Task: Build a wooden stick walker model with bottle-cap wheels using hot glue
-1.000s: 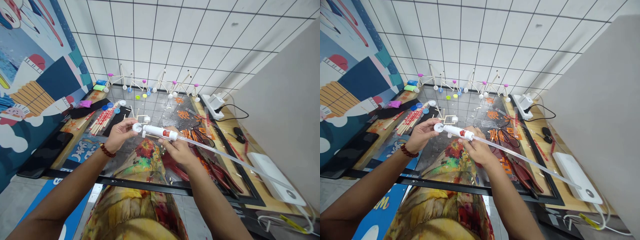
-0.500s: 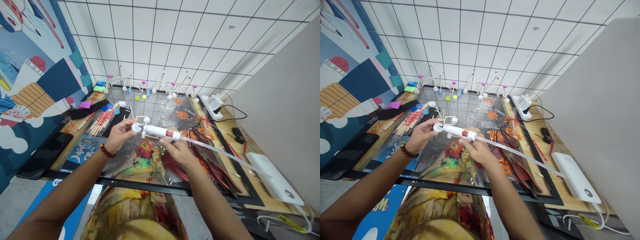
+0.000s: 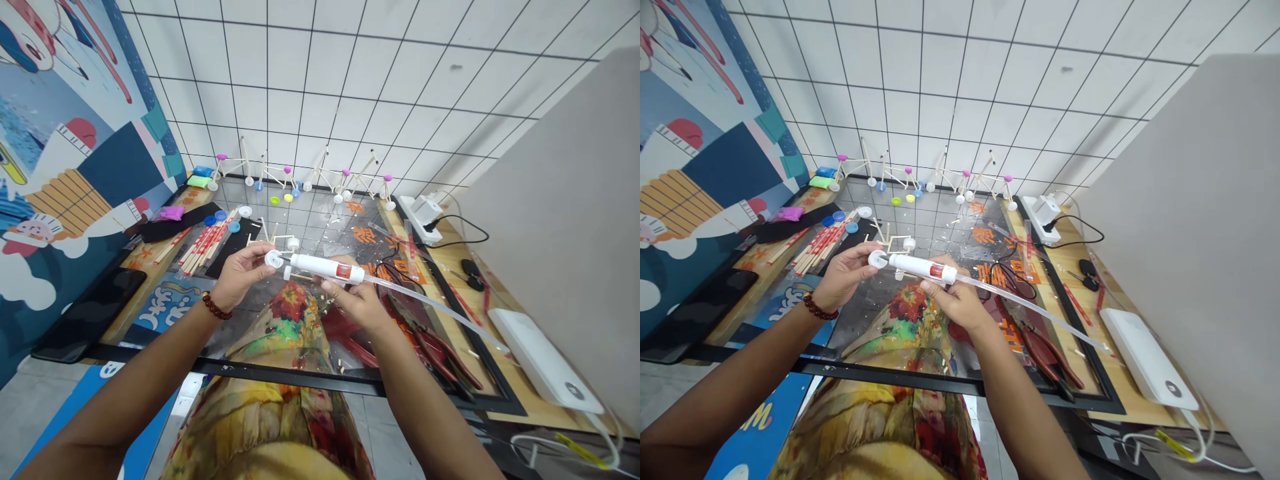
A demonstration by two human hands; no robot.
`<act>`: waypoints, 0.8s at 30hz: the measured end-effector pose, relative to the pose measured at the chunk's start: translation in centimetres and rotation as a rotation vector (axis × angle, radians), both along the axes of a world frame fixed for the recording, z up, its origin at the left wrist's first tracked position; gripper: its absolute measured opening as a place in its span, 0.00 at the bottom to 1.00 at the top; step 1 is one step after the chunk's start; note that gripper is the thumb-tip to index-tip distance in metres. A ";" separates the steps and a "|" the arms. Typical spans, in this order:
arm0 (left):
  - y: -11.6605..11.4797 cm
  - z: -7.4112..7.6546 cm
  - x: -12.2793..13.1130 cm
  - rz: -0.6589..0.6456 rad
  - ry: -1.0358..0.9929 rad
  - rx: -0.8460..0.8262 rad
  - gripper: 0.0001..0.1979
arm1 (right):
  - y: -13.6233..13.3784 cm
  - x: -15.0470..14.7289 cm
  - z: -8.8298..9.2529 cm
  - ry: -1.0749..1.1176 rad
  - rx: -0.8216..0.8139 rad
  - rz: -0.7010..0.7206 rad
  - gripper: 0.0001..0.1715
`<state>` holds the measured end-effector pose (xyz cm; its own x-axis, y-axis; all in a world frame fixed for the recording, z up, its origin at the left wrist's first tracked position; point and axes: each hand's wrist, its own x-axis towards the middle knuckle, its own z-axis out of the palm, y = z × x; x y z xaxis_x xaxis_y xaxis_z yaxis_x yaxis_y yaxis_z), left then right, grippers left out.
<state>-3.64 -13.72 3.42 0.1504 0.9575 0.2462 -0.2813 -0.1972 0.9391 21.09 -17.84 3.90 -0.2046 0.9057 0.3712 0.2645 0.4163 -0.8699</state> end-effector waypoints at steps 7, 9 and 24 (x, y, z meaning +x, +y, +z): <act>0.2 -0.1 -0.2 0.078 -0.014 0.062 0.17 | 0.1 0.2 0.8 0.127 -0.107 0.048 0.22; 0.2 -0.2 -0.2 0.118 -0.009 0.061 0.16 | 0.3 0.4 1.2 0.149 -0.096 -0.013 0.23; 0.4 -0.6 -0.1 0.306 0.061 0.174 0.15 | 7.1 6.2 0.0 -0.147 0.044 -0.539 0.25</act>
<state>-3.76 -13.31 2.80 -0.1172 0.9051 0.4087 -0.1289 -0.4219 0.8974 27.26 -10.73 3.93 0.2309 0.8807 0.4135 0.5669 0.2236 -0.7928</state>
